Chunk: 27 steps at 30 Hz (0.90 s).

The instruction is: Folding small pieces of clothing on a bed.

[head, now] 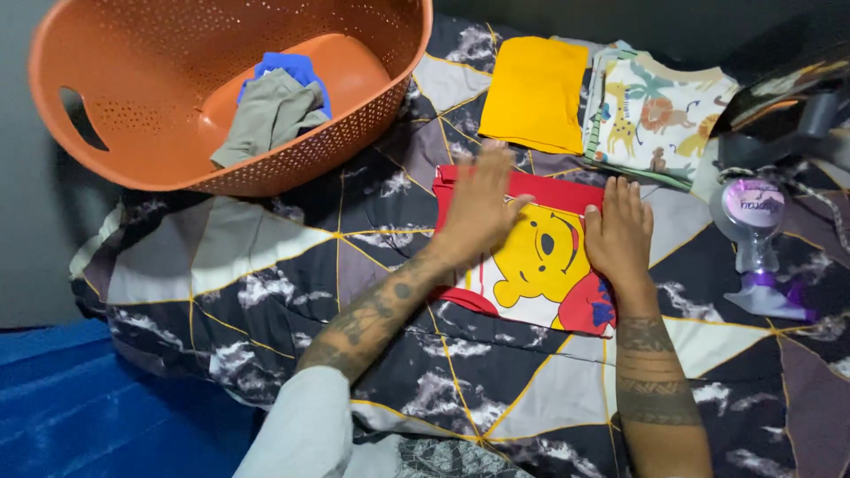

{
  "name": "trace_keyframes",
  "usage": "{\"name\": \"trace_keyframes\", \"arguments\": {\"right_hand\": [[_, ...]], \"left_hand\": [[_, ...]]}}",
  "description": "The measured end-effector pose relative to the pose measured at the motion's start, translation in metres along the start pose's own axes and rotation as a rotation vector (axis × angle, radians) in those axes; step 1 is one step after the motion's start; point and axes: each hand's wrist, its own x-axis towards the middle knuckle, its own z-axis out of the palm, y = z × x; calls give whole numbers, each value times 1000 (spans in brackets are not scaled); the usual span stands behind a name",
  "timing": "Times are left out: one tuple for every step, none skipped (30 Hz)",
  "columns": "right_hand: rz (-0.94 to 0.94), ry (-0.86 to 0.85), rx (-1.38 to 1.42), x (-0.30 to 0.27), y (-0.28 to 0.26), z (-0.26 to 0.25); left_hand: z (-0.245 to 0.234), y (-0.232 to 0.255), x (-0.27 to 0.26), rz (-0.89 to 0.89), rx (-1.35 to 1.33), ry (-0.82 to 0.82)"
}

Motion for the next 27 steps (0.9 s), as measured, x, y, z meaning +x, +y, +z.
{"name": "trace_keyframes", "arguments": {"right_hand": [[-3, 2, -2, 0, 0, 0], [5, -2, 3, 0, 0, 1], [17, -4, 10, -1, 0, 1], [17, 1, 9, 1, 0, 1], [19, -4, 7, 0, 0, 1], [20, -8, 5, 0, 0, 1], [19, -10, 5, 0, 1, 0], [26, -15, 15, 0, 2, 0], [31, -21, 26, 0, 1, 1], [29, -26, 27, 0, 1, -1], [0, -34, 28, 1, 2, -4], [-29, -42, 29, 2, 3, -6], [-25, -43, 31, 1, 4, -9], [-60, 35, 141, 1, 6, -13], [-90, 115, 251, 0, 8, -16], [-80, 115, 253, 1, 12, -12], [-99, 172, 266, 1, 16, -10], [-119, 228, 279, 1, 20, -8], [-104, 238, 274, 1, 14, -12], [-119, 270, 315, 1, 9, -17], [-135, 300, 354, 1, 5, -23], [-121, 308, 347, 0, 5, -27], [-144, 309, 290, 0, 4, -31], [-167, 309, 233, 1, 1, -34], [-160, 313, 230, -1, 0, -37], [-126, 316, 229, -3, -2, -40], [-95, 320, 229, -4, -4, -42]], "left_hand": [[8, 12, 1, 0, -1, 4], [16, 23, 3, 103, 2, -50], [25, 35, 5, 210, 5, -105], [32, 35, 4, 213, 5, -102], [41, 36, 2, 230, -37, -135], [49, 36, 0, 247, -80, -168], [42, 30, -1, 245, -81, -169], [35, 24, -1, 234, -98, -194], [27, 17, -3, 220, -114, -220], [15, 7, -7, 216, -114, -221], [3, -3, -10, 174, -102, -239], [-9, -12, -12, 132, -91, -256], [-11, -27, -16, 134, -91, -261], [-13, -42, -20, 114, -92, -258], [-15, -56, -23, 99, -93, -257], [-18, -64, -28, 105, -94, -265], [-20, -72, -30, 85, -163, -201], [-22, -79, -32, 64, -232, -138], [-23, -80, -31, 81, -236, -145], [-23, -81, -31, 55, -281, -84], [-23, -80, -30, 27, -328, -23], [-24, -77, -29, 42, -334, -31], [-25, -77, -29, 27, -328, -18], [-27, -77, -29, 11, -322, -6], [-28, -75, -29, 19, -324, -10], [-30, -73, -29, 17, -339, -8], [-33, -72, -29, 14, -351, -5]]}}
